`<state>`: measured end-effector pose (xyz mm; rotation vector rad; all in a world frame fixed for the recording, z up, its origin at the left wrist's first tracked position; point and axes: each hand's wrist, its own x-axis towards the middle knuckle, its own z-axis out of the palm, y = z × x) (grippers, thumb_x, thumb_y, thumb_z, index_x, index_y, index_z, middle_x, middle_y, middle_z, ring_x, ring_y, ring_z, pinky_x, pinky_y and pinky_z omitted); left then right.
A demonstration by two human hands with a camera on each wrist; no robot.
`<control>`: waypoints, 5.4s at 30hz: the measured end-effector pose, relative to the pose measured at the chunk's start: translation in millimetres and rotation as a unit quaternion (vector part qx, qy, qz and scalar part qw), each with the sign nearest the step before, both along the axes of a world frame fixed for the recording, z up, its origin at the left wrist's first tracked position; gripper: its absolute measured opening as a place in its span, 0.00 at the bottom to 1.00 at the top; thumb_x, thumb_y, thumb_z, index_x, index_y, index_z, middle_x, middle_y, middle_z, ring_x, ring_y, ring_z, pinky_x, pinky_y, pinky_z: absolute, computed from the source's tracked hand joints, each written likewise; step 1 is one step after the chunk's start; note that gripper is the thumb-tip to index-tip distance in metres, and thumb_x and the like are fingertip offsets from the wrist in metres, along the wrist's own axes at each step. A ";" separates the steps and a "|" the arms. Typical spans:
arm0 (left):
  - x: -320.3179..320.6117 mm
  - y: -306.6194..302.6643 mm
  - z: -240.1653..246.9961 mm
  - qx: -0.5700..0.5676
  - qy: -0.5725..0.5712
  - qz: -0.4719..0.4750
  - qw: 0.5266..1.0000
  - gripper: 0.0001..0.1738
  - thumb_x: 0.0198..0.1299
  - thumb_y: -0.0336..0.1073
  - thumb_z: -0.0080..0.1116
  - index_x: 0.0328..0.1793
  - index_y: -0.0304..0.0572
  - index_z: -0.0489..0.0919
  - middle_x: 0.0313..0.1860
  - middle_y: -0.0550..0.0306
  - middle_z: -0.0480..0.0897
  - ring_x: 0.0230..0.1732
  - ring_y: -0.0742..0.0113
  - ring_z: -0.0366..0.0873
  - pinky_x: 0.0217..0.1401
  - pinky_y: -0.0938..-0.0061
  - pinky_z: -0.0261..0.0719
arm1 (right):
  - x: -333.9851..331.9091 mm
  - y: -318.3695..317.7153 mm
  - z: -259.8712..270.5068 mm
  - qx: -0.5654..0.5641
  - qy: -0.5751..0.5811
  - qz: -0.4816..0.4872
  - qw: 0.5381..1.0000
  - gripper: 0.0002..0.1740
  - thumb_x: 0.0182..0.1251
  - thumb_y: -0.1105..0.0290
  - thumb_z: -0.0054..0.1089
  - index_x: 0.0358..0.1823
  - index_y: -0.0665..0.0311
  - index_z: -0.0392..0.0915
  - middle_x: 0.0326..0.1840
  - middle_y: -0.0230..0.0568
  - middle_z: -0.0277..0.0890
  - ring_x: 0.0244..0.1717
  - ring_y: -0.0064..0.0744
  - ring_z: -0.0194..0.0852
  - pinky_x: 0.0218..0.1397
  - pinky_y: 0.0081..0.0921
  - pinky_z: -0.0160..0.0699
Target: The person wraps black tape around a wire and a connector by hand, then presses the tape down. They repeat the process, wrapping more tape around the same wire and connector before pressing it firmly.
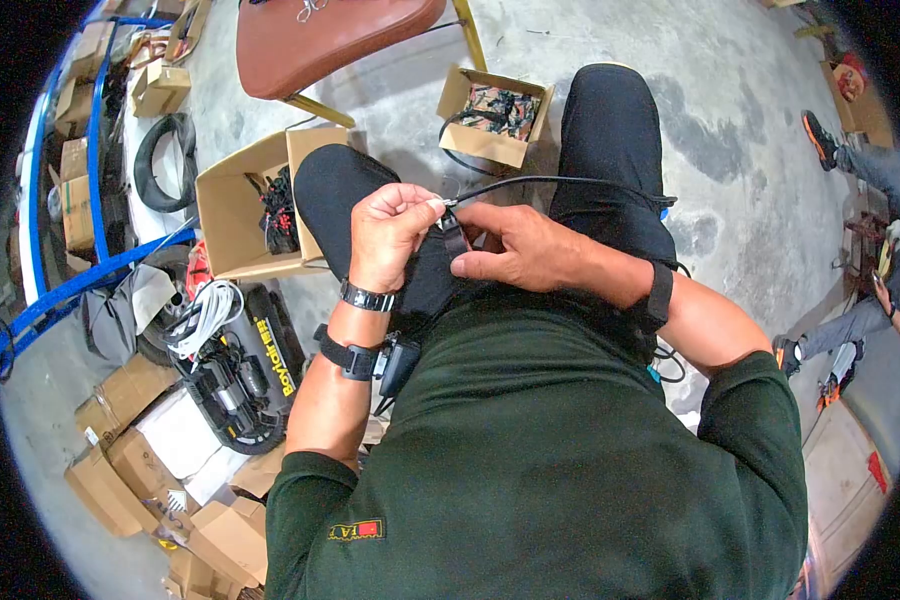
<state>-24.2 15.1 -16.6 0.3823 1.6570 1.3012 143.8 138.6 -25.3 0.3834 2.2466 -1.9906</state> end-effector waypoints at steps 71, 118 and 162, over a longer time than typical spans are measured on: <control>0.6 -18.2 -7.8 0.037 -0.041 0.011 0.998 0.05 0.63 0.29 0.61 0.42 0.37 0.84 0.33 0.59 0.86 0.25 0.78 0.78 0.24 0.84 0.73 | -17.5 12.6 63.0 0.260 0.105 0.107 0.954 0.31 0.48 0.69 0.69 0.58 0.58 0.72 0.43 0.44 0.74 0.43 0.53 0.79 0.44 0.42 0.82; 12.2 -15.2 21.4 0.054 0.081 0.049 0.994 0.06 0.58 0.18 0.59 0.38 0.35 0.80 0.29 0.57 0.85 0.23 0.78 0.78 0.26 0.85 0.74 | -59.7 54.5 45.6 -0.121 0.009 0.020 0.992 0.24 0.62 0.68 0.67 0.58 0.69 0.74 0.34 0.31 0.78 0.31 0.17 0.74 0.32 0.18 0.70; 7.2 -16.2 17.6 0.044 0.091 -0.075 0.992 0.06 0.56 0.22 0.66 0.39 0.37 0.86 0.28 0.67 0.80 0.26 0.82 0.73 0.28 0.84 0.71 | 19.6 16.6 41.7 -0.349 0.134 -0.049 0.926 0.34 0.57 0.79 0.68 0.67 0.68 0.68 0.64 0.42 0.73 0.63 0.29 0.72 0.68 0.30 0.70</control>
